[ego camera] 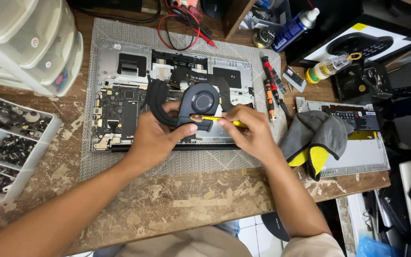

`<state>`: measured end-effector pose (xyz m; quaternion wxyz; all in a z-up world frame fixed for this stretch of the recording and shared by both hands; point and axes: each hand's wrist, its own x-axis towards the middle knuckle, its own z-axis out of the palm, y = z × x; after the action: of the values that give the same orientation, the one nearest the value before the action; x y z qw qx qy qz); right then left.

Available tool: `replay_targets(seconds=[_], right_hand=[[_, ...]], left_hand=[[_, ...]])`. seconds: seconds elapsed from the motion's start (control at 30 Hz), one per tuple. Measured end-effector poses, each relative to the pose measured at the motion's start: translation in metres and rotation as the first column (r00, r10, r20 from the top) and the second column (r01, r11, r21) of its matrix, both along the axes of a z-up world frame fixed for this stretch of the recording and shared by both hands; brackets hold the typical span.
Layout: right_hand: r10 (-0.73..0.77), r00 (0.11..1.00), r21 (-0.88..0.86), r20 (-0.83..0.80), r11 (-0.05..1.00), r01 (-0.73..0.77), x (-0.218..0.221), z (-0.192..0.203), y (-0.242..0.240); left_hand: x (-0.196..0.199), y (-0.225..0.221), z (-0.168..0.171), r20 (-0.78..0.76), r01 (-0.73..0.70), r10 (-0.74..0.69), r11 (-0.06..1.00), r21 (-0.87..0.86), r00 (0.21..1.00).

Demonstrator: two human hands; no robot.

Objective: Removing and inspecting a laptop cooling fan assembly using a screwdriver

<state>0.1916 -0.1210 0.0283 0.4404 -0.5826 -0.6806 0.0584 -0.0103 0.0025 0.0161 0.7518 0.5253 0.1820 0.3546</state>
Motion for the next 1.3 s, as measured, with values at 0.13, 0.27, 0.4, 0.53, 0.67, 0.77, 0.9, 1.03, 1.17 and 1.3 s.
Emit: replay_targets(seconds=[0.13,0.27,0.4,0.53,0.67,0.77,0.9,1.03,1.17,1.3], right_hand=[[0.002,0.998,0.027,-0.06,1.0,0.0,-0.013,0.022,0.003],[-0.055,0.992,0.134,-0.116,0.988,0.071,0.004,0.014,-0.003],[-0.103,0.991,0.177,-0.087,0.977,0.117,0.014,0.015,-0.009],[-0.127,0.992,0.207,-0.029,0.97,0.13,0.012,0.025,-0.008],[-0.07,0.997,0.225,-0.038,0.971,0.077,0.016,0.027,-0.01],[-0.022,1.0,0.204,0.002,0.979,0.021,0.019,0.032,-0.011],[0.046,0.998,0.143,0.049,0.988,-0.052,0.02,0.033,-0.009],[0.025,0.998,0.094,0.053,0.995,-0.03,0.016,0.017,-0.008],[0.022,0.999,0.082,0.025,0.996,-0.024,-0.001,0.023,0.0],[0.017,1.0,0.086,0.02,0.996,-0.018,-0.009,0.021,0.002]], left_hand=[[0.0,-0.004,-0.002,0.001,0.012,-0.012,1.0,-0.014,1.0],[0.0,-0.005,-0.001,-0.008,0.012,-0.012,1.0,0.002,1.0],[0.002,-0.003,-0.006,0.004,-0.001,0.001,1.0,0.023,1.0],[0.003,-0.002,-0.008,0.025,-0.001,0.001,1.0,0.026,1.0],[0.001,-0.003,-0.008,0.017,0.013,-0.013,1.0,-0.003,1.0],[0.002,-0.003,-0.009,0.019,0.017,-0.017,1.0,-0.016,1.0],[0.0,-0.002,-0.011,0.023,0.025,-0.024,0.999,-0.03,0.999],[-0.002,0.0,-0.001,0.008,0.027,-0.027,1.0,-0.011,1.0],[0.0,0.003,-0.002,0.017,0.01,-0.01,1.0,0.005,1.0],[0.002,0.003,-0.004,0.006,0.016,-0.016,1.0,-0.008,1.0]])
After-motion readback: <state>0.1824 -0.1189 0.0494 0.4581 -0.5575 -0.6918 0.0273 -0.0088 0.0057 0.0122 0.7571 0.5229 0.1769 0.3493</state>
